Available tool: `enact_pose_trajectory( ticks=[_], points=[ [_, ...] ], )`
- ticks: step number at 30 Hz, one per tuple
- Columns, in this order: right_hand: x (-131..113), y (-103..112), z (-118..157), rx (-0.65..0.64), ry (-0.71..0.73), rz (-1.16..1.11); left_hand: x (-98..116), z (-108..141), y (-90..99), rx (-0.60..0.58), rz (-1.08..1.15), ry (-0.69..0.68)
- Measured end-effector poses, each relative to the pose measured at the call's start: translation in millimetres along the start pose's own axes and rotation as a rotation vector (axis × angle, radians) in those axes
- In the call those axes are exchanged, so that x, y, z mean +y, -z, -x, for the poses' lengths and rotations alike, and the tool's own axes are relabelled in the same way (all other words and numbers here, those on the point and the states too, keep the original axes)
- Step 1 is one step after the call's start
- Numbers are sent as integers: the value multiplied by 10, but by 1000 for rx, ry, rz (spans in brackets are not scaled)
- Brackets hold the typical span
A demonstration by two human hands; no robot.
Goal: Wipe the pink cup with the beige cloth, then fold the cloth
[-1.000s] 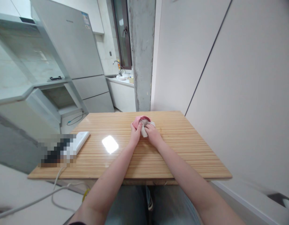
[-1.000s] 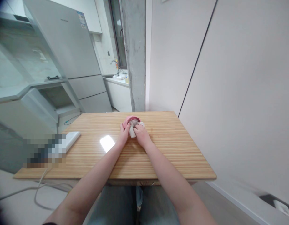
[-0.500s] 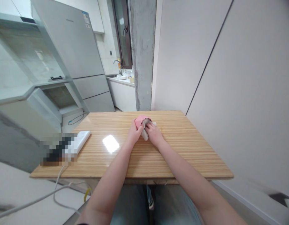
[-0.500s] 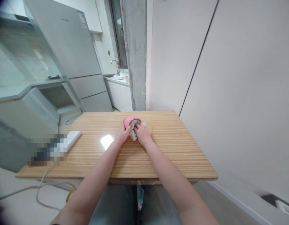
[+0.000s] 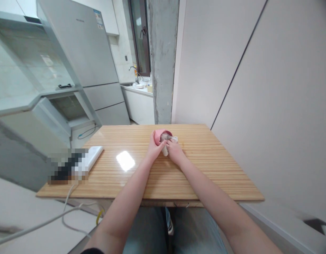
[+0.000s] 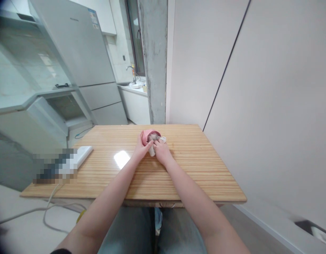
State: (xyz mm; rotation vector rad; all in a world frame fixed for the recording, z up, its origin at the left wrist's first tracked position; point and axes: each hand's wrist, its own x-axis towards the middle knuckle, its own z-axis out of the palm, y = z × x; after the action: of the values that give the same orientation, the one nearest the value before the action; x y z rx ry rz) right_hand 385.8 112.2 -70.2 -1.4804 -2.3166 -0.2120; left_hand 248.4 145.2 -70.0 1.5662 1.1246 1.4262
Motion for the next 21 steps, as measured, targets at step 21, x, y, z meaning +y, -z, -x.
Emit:
enact_pose_trajectory(
  ticks=[21],
  points=[
    [-6, 52, 2, 57, 12, 25, 93, 27, -26, 37, 59, 24]
  ],
)
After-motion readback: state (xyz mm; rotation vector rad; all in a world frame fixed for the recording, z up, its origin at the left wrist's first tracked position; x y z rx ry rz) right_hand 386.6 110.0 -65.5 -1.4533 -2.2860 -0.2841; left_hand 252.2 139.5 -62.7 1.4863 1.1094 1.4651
